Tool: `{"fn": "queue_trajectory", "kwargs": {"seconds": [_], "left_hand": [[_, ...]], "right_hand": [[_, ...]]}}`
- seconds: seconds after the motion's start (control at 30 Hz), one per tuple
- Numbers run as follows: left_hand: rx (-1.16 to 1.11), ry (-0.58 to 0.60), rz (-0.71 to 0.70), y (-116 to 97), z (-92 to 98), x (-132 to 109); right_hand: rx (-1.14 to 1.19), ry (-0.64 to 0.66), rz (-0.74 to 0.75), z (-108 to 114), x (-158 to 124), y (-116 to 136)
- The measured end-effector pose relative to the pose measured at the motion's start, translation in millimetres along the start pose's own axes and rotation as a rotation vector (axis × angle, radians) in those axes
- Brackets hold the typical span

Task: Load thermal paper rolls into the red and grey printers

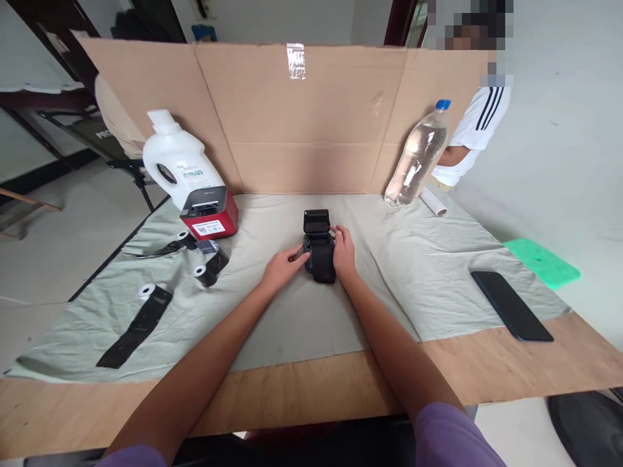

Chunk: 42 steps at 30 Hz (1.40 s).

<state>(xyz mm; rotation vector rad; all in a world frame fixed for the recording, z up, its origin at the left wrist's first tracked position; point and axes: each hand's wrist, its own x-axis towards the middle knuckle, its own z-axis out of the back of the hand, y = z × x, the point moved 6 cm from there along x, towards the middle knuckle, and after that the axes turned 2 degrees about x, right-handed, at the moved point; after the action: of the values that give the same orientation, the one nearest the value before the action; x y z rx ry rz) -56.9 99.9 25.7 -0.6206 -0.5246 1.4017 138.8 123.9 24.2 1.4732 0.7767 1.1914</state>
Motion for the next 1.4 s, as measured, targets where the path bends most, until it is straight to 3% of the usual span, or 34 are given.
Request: {"fn": "queue_trajectory", "kwargs": {"seconds": [0.1, 0.23, 0.3, 0.4, 0.53, 0.7, 1.0, 1.17, 1.3, 1.4], "left_hand": [[-0.010, 0.004, -0.025, 2.3, -1.3, 0.2], [0.012, -0.007, -0.079, 2.5, -1.1, -1.0], [0.031, -0.004, -0.073, 2.8, -0.8, -1.6], [0.051, -0.001, -0.074, 1.5, 0.5, -2.9], [0.056, -0.003, -0.095, -0.3, 2.4, -5.6], [0.025, -0.009, -0.124, -0.1, 4.0, -6.7], [0.011, 0.003, -0.151, 0.4, 3.4, -6.7], [0.010, 0.037, -0.158, -0.9, 4.0, -8.3], [0.017, 0.029, -0.257, -6.3, 4.1, -10.9], [0.046, -0.013, -0.326, -9.5, 4.5, -13.0]], "right_hand": [[-0.128, 0.059, 0.064, 2.6, 9.2, 12.1], [-0.759, 0.318, 0.187, -10.7, 30.8, 38.8], [-1.093, 0.511, 0.117, -22.6, 41.9, 39.4], [-1.339, 0.721, -0.012, -38.9, 53.8, 35.4], [-1.412, 0.782, -0.034, -51.7, 59.9, 40.3], [-1.481, 0.771, -0.037, -44.6, 57.3, 51.7], [-1.506, 0.818, -0.101, -47.5, 50.7, 48.6], [-1.526, 0.771, -0.102, -38.2, 56.4, 48.1], [-1.493, 0.746, -0.064, -34.7, 58.2, 44.7], [-1.411, 0.824, -0.007, -39.8, 52.7, 46.3]]}}
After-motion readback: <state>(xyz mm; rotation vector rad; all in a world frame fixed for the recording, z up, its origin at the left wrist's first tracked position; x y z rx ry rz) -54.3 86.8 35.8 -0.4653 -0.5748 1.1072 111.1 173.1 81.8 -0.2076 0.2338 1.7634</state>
